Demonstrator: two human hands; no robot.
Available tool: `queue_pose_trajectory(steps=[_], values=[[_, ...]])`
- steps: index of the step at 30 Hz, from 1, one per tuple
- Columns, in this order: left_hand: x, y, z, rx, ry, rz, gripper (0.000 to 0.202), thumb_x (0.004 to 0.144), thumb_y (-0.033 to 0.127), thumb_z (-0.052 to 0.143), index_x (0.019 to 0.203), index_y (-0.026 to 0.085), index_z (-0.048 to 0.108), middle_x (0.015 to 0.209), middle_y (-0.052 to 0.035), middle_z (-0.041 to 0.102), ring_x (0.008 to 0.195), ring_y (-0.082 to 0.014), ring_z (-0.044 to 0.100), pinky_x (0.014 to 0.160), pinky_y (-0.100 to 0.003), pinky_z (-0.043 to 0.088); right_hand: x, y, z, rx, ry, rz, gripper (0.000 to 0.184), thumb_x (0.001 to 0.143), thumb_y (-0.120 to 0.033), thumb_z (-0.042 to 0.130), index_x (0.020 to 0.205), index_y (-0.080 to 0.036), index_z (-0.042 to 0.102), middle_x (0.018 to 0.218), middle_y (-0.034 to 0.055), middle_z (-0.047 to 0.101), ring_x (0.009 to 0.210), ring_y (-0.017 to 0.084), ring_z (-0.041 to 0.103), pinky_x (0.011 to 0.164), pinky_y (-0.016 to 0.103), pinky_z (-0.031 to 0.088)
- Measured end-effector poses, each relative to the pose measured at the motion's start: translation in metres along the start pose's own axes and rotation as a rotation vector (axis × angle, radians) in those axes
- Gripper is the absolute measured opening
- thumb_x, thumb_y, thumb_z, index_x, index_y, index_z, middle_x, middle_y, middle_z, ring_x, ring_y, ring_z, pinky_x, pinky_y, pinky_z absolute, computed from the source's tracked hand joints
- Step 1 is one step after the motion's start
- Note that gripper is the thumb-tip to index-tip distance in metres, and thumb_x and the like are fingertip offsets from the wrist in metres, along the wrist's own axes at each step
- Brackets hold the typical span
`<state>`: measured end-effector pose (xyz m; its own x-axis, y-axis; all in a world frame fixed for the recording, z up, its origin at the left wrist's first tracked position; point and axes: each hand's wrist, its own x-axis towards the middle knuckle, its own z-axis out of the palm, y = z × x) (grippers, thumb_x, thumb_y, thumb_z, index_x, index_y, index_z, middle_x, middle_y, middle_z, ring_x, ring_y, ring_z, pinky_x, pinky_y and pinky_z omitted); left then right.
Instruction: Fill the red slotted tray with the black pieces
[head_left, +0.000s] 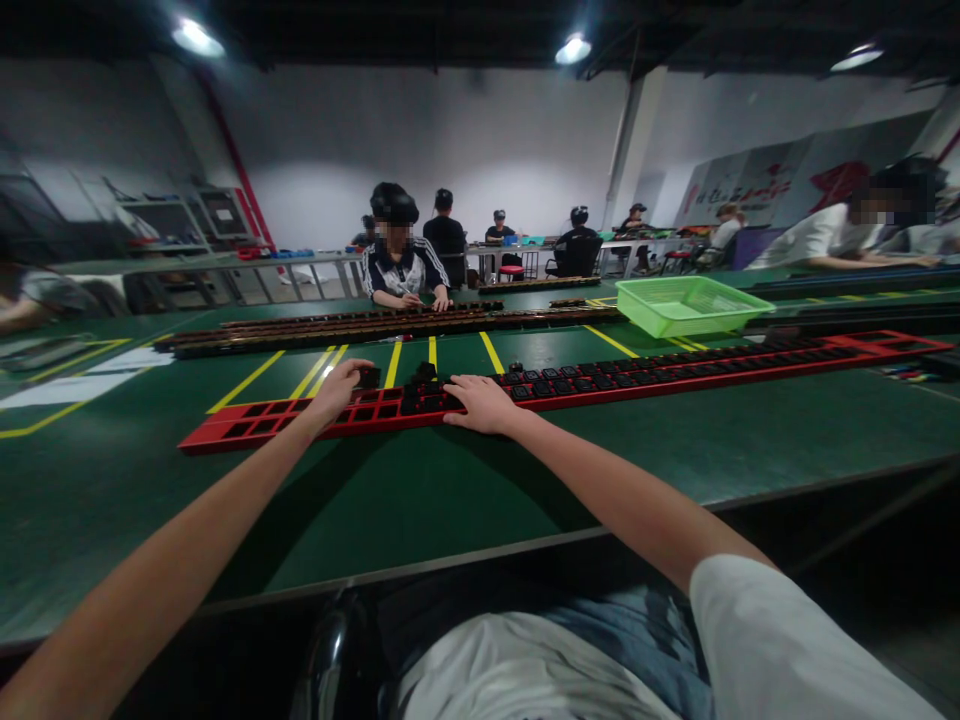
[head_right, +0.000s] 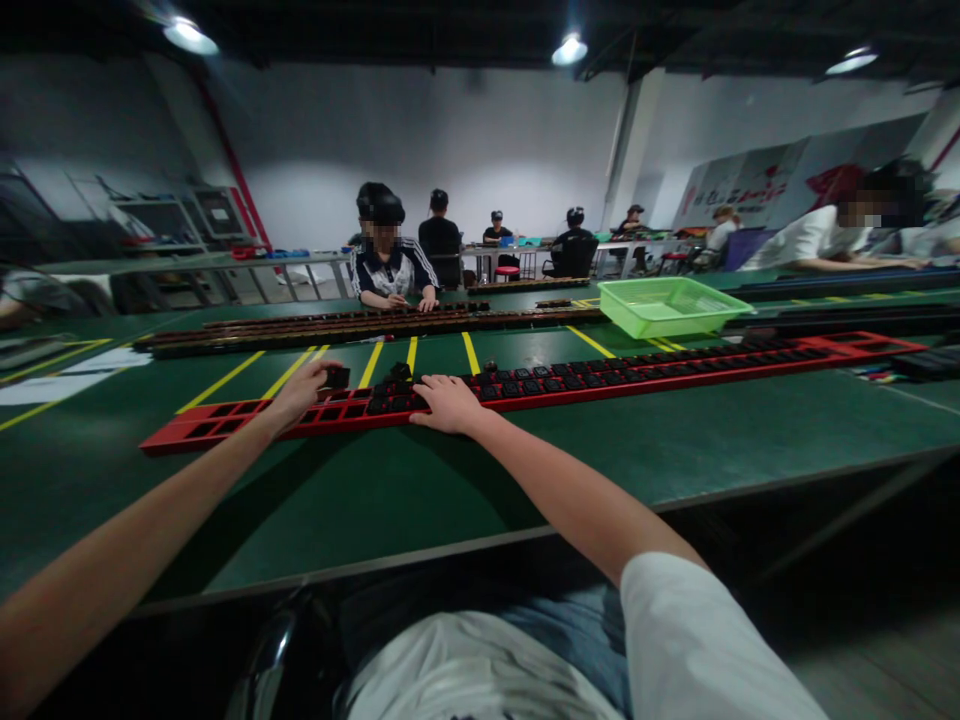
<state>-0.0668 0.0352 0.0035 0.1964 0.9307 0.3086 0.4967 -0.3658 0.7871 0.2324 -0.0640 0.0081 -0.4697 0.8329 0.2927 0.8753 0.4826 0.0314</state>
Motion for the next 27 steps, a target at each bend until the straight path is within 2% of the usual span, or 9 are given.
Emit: queue_pose_trajectory(steps=[3,6,8,10,14,16,19,24,27], values=[[-0.008,-0.007,-0.001,-0.199,0.028,-0.030,0.044,0.084,0.036,0.057,0.124,0.016,0.058,0.113,-0.0088,0.067,0.090,-0.0202,0.069,0.081,-0.037,0.059,-0.001,0.000,-0.001,0.004,-0.007,0.004,0.070,0.091,-0.061,0.053,0.145,-0.016,0.049,0.152,0.0164,0.043,0.139,0.035,0.042,0.112,0.051,0.036],[-0.008,-0.009,0.000,-0.015,0.051,0.073,0.057,0.073,0.037,0.071,0.126,0.019,0.060,0.114,-0.0086,0.066,0.094,-0.0233,0.067,0.087,-0.040,0.056,-0.001,0.000,-0.002,0.007,-0.017,0.005,0.071,0.091,-0.061,0.053,0.146,-0.017,0.048,0.153,0.0161,0.042,0.140,0.035,0.041,0.113,0.051,0.036],[-0.008,-0.008,0.002,0.109,0.081,0.180,0.057,0.074,0.038,0.070,0.127,0.019,0.060,0.119,-0.0100,0.065,0.104,-0.0258,0.064,0.097,-0.043,0.051,-0.001,0.001,-0.002,0.006,-0.016,0.007,0.070,0.091,-0.061,0.053,0.146,-0.017,0.048,0.153,0.0158,0.043,0.139,0.035,0.041,0.113,0.051,0.036],[-0.009,-0.006,0.005,0.148,0.105,0.241,0.060,0.076,0.039,0.068,0.131,0.018,0.057,0.122,-0.0109,0.063,0.108,-0.0260,0.062,0.099,-0.044,0.049,-0.001,0.001,-0.001,0.007,-0.012,0.006,0.070,0.091,-0.061,0.053,0.146,-0.018,0.048,0.153,0.0155,0.043,0.139,0.034,0.042,0.112,0.051,0.036],[-0.012,-0.005,0.012,0.127,0.106,0.224,0.062,0.074,0.040,0.069,0.128,0.014,0.053,0.111,-0.0107,0.066,0.095,-0.0240,0.065,0.085,-0.040,0.055,0.000,0.002,0.000,0.013,-0.011,0.001,0.071,0.090,-0.062,0.053,0.146,-0.018,0.048,0.153,0.0155,0.043,0.140,0.035,0.041,0.112,0.051,0.036],[-0.012,-0.006,0.012,0.164,0.084,0.238,0.051,0.077,0.041,0.068,0.119,0.015,0.058,0.106,-0.0099,0.068,0.095,-0.0242,0.065,0.084,-0.039,0.055,0.001,0.002,0.000,0.016,-0.014,0.003,0.071,0.090,-0.062,0.053,0.146,-0.018,0.048,0.153,0.0156,0.042,0.140,0.035,0.040,0.112,0.052,0.036],[-0.011,-0.006,0.012,0.232,0.039,0.292,0.040,0.085,0.041,0.059,0.117,0.017,0.063,0.111,-0.0097,0.069,0.103,-0.0247,0.063,0.088,-0.039,0.053,0.001,0.002,0.001,0.023,-0.016,0.006,0.071,0.090,-0.062,0.053,0.146,-0.018,0.048,0.153,0.0158,0.042,0.140,0.035,0.040,0.113,0.052,0.035],[-0.009,-0.005,0.013,0.294,-0.078,0.391,0.038,0.091,0.038,0.049,0.118,0.018,0.066,0.115,-0.0104,0.064,0.106,-0.0256,0.061,0.089,-0.041,0.053,0.001,0.003,0.002,0.028,-0.008,0.003,0.071,0.090,-0.062,0.055,0.146,-0.019,0.049,0.153,0.0153,0.043,0.140,0.035,0.041,0.113,0.051,0.035],[-0.010,-0.003,0.015,0.302,-0.084,0.421,0.035,0.091,0.035,0.047,0.116,0.018,0.065,0.115,-0.0110,0.060,0.107,-0.0256,0.059,0.088,-0.041,0.053,0.001,0.004,0.002,0.023,-0.007,-0.005,0.071,0.090,-0.061,0.054,0.146,-0.018,0.049,0.153,0.0157,0.043,0.139,0.034,0.041,0.113,0.051,0.036]])
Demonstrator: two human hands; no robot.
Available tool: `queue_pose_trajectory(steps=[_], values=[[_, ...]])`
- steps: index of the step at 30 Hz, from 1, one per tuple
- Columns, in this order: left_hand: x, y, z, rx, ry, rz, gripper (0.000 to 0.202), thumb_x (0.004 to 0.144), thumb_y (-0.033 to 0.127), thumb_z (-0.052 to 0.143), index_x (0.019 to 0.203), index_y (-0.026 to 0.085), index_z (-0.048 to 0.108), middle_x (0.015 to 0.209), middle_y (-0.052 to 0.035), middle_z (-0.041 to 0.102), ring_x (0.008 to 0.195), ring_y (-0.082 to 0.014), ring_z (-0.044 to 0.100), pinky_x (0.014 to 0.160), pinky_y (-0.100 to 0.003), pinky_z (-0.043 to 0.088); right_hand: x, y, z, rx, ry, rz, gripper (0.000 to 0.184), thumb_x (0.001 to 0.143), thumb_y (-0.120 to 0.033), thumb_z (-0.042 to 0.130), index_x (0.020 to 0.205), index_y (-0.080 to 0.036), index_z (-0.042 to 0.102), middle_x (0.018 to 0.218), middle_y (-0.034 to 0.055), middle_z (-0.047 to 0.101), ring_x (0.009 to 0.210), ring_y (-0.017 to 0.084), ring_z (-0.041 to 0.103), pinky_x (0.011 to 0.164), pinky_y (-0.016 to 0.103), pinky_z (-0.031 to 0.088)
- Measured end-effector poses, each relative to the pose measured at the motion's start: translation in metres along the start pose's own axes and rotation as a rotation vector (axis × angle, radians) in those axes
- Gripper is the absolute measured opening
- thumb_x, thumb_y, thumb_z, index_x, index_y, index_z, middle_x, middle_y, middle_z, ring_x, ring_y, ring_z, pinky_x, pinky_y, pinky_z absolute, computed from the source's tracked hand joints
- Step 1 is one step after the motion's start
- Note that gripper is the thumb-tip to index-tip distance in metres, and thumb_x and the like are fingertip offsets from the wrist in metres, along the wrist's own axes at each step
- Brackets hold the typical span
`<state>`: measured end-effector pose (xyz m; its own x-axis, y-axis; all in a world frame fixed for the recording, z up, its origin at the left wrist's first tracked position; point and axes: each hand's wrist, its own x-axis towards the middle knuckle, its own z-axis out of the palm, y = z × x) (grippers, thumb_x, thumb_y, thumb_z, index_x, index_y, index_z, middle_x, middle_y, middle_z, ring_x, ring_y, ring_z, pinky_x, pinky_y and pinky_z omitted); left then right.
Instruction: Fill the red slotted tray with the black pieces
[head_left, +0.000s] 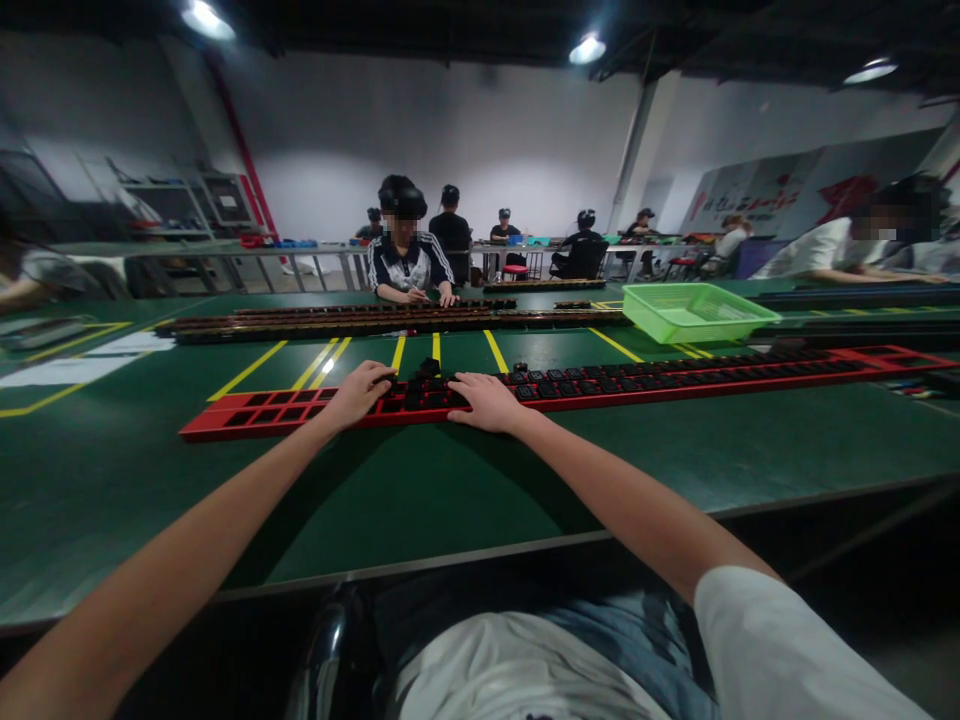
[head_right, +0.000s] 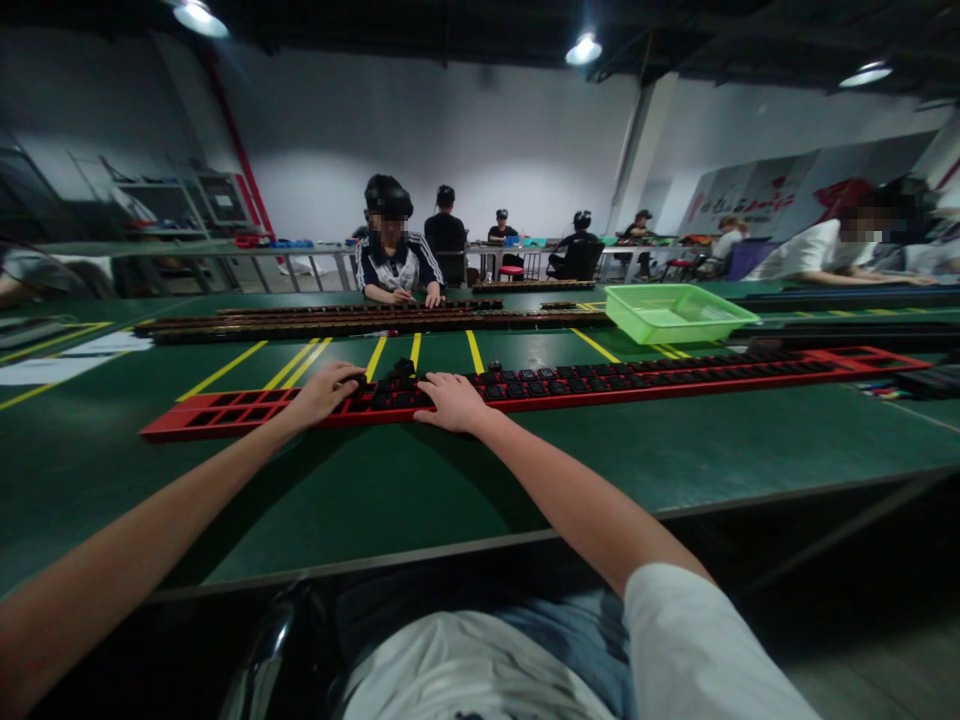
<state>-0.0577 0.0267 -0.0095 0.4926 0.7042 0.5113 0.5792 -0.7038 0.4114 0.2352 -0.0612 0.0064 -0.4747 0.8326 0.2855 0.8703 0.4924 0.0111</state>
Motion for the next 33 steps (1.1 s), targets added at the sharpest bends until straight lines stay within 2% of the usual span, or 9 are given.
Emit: queue_pose_trajectory(steps=[5,8,12,17,24,33], values=[[-0.002,0.005,0.000,0.023,0.068,-0.011,0.026,0.089,0.031,0.049,0.109,0.017,0.059,0.107,-0.0089,0.061,0.100,-0.0241,0.060,0.086,-0.040,0.053,0.000,-0.001,0.000,-0.004,0.004,0.002,0.070,0.090,-0.060,0.055,0.145,-0.017,0.050,0.152,0.0166,0.044,0.139,0.035,0.042,0.112,0.051,0.037],[-0.002,0.008,0.000,0.073,0.047,0.030,0.022,0.090,0.032,0.048,0.103,0.018,0.059,0.102,-0.0080,0.062,0.097,-0.0237,0.060,0.089,-0.041,0.051,0.001,-0.002,-0.001,-0.005,0.005,0.000,0.070,0.090,-0.059,0.055,0.144,-0.015,0.050,0.152,0.0173,0.044,0.139,0.035,0.042,0.112,0.051,0.036],[-0.002,0.008,0.001,0.070,0.000,0.076,0.031,0.088,0.033,0.051,0.112,0.017,0.060,0.112,-0.0099,0.062,0.104,-0.0251,0.061,0.095,-0.043,0.050,0.000,-0.001,-0.002,0.002,0.003,0.002,0.070,0.090,-0.060,0.055,0.145,-0.016,0.050,0.152,0.0171,0.044,0.139,0.035,0.042,0.112,0.052,0.036],[-0.002,0.004,0.004,0.069,-0.075,0.040,0.050,0.080,0.037,0.060,0.125,0.016,0.058,0.119,-0.0122,0.065,0.107,-0.0278,0.063,0.099,-0.047,0.049,-0.001,-0.001,-0.002,0.009,-0.006,0.004,0.071,0.089,-0.060,0.056,0.146,-0.017,0.048,0.152,0.0169,0.043,0.140,0.035,0.041,0.113,0.051,0.035],[0.002,0.000,0.004,0.040,-0.100,-0.044,0.048,0.085,0.035,0.058,0.129,0.017,0.059,0.124,-0.0136,0.066,0.111,-0.0284,0.063,0.102,-0.047,0.047,0.000,-0.001,-0.001,0.010,0.001,0.003,0.070,0.089,-0.060,0.056,0.145,-0.017,0.049,0.152,0.0165,0.043,0.139,0.035,0.041,0.112,0.051,0.036],[0.003,-0.008,0.008,0.131,-0.099,-0.020,0.045,0.091,0.035,0.049,0.132,0.017,0.059,0.128,-0.0133,0.065,0.118,-0.0292,0.058,0.105,-0.047,0.043,0.000,-0.001,-0.002,0.011,-0.006,0.008,0.071,0.089,-0.061,0.056,0.145,-0.018,0.049,0.153,0.0157,0.043,0.140,0.035,0.041,0.112,0.052,0.035]])
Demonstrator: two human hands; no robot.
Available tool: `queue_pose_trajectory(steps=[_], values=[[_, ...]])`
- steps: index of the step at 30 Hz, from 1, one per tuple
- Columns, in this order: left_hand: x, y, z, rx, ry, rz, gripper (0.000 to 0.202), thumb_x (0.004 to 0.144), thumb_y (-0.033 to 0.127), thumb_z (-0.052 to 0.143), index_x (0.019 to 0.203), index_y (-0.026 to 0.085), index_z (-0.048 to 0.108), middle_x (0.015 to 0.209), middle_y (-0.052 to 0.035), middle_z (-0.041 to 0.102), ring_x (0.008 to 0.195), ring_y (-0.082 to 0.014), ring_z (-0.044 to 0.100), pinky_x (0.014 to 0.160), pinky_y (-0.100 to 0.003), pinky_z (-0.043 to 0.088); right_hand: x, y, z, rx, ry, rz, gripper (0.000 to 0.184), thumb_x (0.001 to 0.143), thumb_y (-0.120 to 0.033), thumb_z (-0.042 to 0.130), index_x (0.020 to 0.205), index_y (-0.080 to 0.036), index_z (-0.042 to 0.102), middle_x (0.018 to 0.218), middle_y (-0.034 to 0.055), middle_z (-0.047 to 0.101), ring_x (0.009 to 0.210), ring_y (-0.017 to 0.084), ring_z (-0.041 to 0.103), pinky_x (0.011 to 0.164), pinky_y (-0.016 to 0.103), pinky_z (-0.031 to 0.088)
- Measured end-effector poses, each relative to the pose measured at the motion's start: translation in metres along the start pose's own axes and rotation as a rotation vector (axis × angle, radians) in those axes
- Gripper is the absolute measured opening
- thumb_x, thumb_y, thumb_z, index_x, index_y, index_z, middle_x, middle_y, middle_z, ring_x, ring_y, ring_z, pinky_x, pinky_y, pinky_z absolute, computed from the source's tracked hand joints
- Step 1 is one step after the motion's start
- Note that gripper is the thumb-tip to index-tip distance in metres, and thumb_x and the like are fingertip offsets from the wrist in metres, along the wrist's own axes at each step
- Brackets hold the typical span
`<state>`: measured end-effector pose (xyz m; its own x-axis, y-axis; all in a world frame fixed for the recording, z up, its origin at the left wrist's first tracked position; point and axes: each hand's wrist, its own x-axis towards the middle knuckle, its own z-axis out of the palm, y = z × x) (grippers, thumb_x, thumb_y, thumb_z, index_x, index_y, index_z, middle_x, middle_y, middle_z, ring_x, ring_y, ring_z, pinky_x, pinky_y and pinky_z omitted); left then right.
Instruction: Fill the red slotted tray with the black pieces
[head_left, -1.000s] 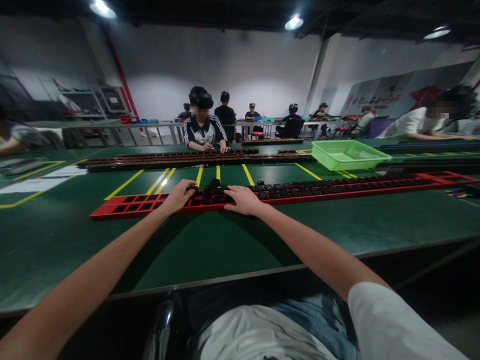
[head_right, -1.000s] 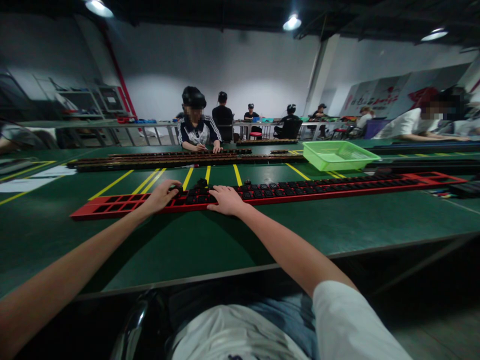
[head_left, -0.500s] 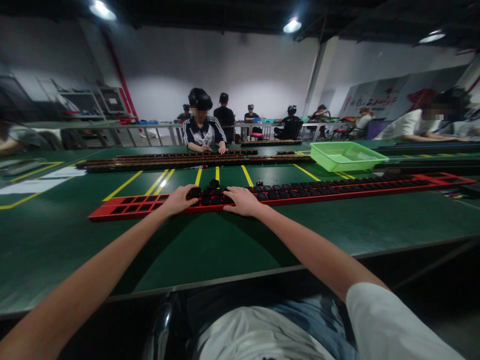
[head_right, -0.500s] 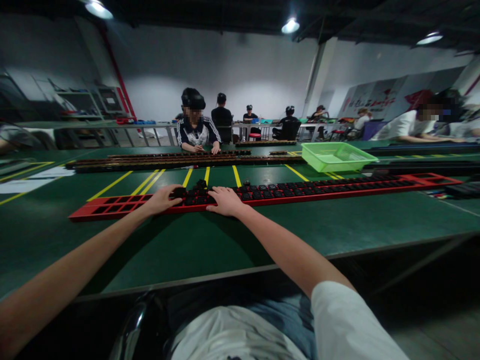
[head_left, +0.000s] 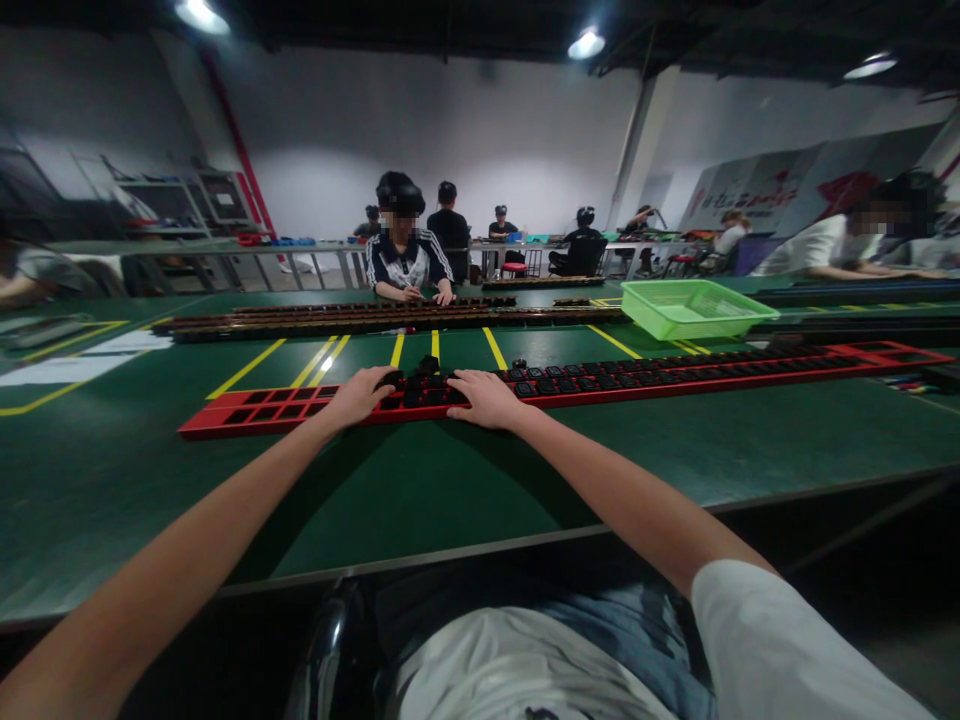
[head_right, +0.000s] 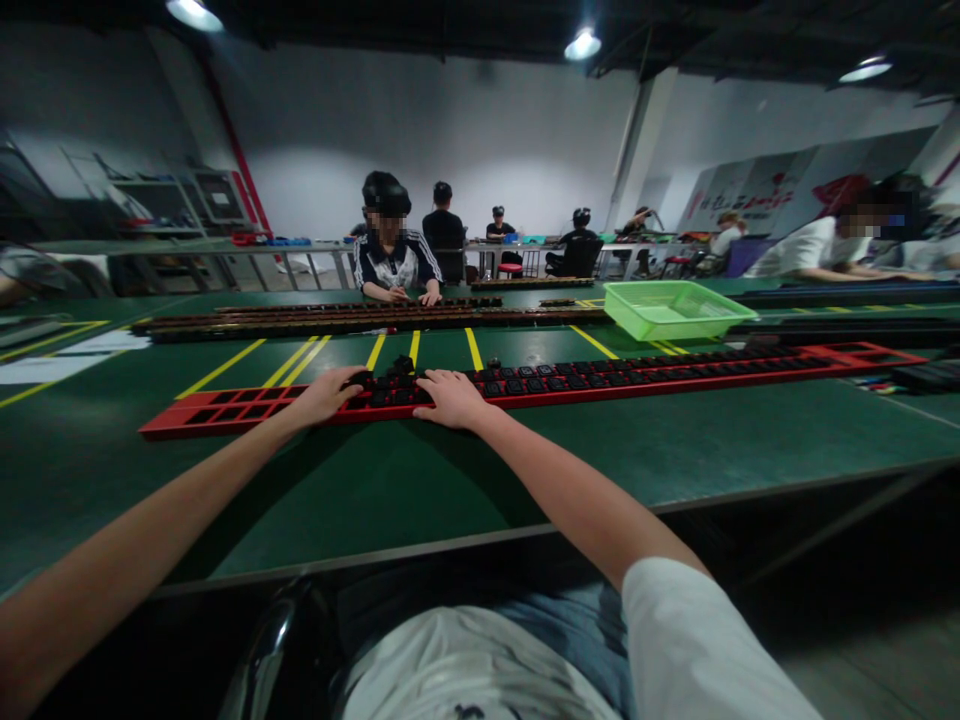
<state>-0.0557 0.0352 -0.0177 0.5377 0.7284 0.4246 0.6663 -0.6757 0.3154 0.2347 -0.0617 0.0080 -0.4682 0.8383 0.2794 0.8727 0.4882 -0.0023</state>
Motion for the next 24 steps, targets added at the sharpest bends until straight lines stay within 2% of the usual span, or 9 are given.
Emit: queue_pose_trajectory(steps=[10,15,20,24], values=[[0.002,-0.011,0.005,0.046,-0.023,0.004,0.043,0.093,0.038,0.043,0.120,0.017,0.068,0.109,-0.0123,0.066,0.104,-0.0272,0.059,0.100,-0.046,0.045,0.000,-0.002,-0.001,-0.005,0.003,-0.004,0.070,0.089,-0.059,0.056,0.145,-0.018,0.049,0.153,0.0162,0.043,0.139,0.035,0.041,0.113,0.052,0.035],[0.000,-0.002,0.000,0.027,0.014,0.051,0.045,0.094,0.037,0.037,0.114,0.015,0.071,0.113,-0.0131,0.064,0.105,-0.0259,0.060,0.102,-0.045,0.045,0.000,0.000,0.000,-0.008,0.002,-0.004,0.070,0.090,-0.061,0.055,0.145,-0.018,0.049,0.153,0.0157,0.043,0.140,0.035,0.041,0.112,0.052,0.035],[-0.002,0.011,-0.006,-0.025,0.041,0.104,0.034,0.090,0.035,0.046,0.098,0.020,0.076,0.108,-0.0106,0.069,0.105,-0.0267,0.061,0.101,-0.048,0.046,0.001,0.000,0.002,-0.010,0.008,-0.007,0.070,0.090,-0.061,0.055,0.145,-0.018,0.049,0.152,0.0159,0.043,0.139,0.035,0.041,0.112,0.051,0.036],[-0.004,0.015,-0.010,-0.031,0.045,0.109,0.032,0.088,0.035,0.049,0.093,0.020,0.076,0.105,-0.0101,0.071,0.099,-0.0258,0.064,0.097,-0.047,0.049,0.000,-0.001,0.001,-0.017,0.005,-0.008,0.071,0.090,-0.060,0.055,0.146,-0.018,0.048,0.153,0.0162,0.043,0.139,0.034,0.041,0.112,0.051,0.036]])
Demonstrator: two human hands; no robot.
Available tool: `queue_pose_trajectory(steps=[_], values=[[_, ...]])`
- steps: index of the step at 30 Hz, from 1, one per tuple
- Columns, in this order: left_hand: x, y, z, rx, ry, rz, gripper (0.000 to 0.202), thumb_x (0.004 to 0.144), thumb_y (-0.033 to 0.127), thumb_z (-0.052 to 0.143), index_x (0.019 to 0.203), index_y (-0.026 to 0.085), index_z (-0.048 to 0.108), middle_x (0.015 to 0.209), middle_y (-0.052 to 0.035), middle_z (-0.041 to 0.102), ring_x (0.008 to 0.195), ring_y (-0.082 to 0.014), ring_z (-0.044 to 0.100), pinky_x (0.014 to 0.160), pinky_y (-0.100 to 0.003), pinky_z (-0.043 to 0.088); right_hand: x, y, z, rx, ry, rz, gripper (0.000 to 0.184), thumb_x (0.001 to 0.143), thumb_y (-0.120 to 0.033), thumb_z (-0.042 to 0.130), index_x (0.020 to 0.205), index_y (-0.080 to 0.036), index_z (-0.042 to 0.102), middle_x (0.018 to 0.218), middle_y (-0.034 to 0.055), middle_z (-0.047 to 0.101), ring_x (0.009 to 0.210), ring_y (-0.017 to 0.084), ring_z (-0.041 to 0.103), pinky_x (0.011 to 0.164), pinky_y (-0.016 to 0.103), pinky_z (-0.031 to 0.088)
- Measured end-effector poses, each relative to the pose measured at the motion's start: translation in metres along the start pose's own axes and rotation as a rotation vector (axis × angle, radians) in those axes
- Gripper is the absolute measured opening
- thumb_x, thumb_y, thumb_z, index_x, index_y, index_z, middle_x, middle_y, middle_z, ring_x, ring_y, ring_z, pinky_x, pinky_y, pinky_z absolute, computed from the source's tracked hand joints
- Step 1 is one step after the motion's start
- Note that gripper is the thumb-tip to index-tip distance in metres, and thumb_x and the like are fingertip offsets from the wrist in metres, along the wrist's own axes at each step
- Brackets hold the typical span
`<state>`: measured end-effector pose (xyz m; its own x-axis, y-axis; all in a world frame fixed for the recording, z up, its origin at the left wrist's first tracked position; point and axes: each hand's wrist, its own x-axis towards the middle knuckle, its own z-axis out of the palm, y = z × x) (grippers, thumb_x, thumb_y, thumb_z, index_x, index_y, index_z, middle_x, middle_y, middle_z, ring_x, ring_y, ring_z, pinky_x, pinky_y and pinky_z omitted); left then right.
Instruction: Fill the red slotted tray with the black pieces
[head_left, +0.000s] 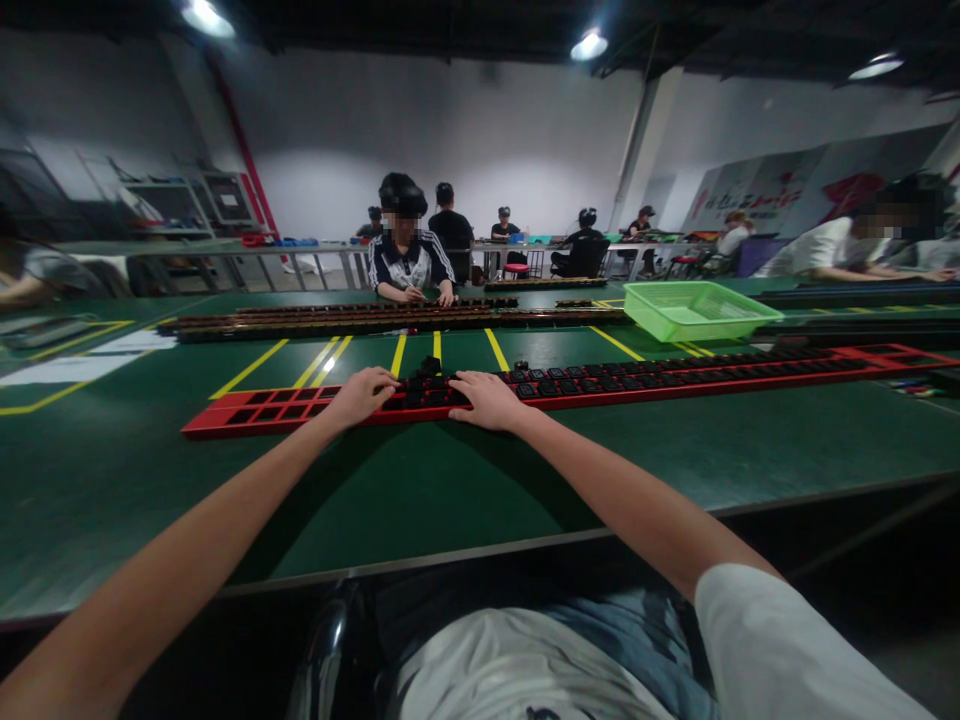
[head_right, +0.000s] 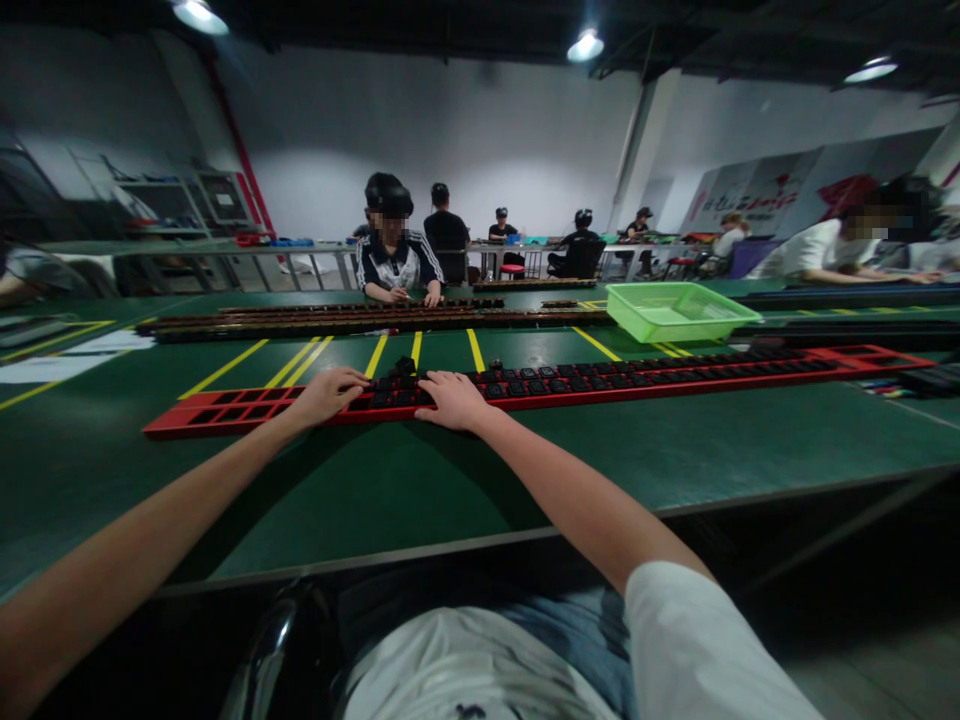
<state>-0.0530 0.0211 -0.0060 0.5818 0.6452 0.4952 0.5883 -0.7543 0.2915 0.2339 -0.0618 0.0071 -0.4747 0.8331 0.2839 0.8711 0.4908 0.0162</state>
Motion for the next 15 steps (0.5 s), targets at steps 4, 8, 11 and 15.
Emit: queue_pose_trajectory(steps=[4,8,11,15], values=[[-0.0007,0.0024,-0.0020,0.009,0.004,0.018,0.029,0.088,0.036,0.050,0.089,0.019,0.074,0.102,-0.0100,0.071,0.096,-0.0254,0.065,0.093,-0.045,0.051,-0.0006,-0.0005,-0.0014,0.005,-0.004,-0.001,0.070,0.090,-0.060,0.055,0.145,-0.017,0.049,0.152,0.0164,0.043,0.139,0.035,0.041,0.112,0.051,0.036],[-0.0008,0.0043,-0.0024,0.004,0.002,-0.001,0.027,0.087,0.037,0.051,0.086,0.020,0.072,0.098,-0.0091,0.071,0.092,-0.0247,0.065,0.091,-0.044,0.051,-0.0007,-0.0002,-0.0016,0.006,-0.002,0.006,0.070,0.090,-0.060,0.055,0.145,-0.018,0.049,0.153,0.0157,0.043,0.140,0.034,0.041,0.113,0.050,0.035],[-0.0008,0.0051,-0.0019,-0.006,0.011,-0.017,0.026,0.086,0.037,0.051,0.083,0.020,0.071,0.096,-0.0084,0.071,0.090,-0.0237,0.065,0.091,-0.041,0.051,-0.0006,0.0003,-0.0011,0.006,-0.003,0.009,0.070,0.090,-0.060,0.055,0.146,-0.019,0.048,0.153,0.0153,0.043,0.140,0.034,0.040,0.113,0.051,0.035],[-0.0004,0.0068,-0.0016,-0.004,0.025,-0.005,0.025,0.086,0.036,0.050,0.080,0.020,0.069,0.093,-0.0080,0.070,0.088,-0.0228,0.064,0.088,-0.040,0.051,-0.0003,0.0013,0.0000,0.009,0.003,0.001,0.070,0.089,-0.060,0.055,0.145,-0.019,0.049,0.153,0.0153,0.043,0.139,0.034,0.041,0.112,0.051,0.036]])
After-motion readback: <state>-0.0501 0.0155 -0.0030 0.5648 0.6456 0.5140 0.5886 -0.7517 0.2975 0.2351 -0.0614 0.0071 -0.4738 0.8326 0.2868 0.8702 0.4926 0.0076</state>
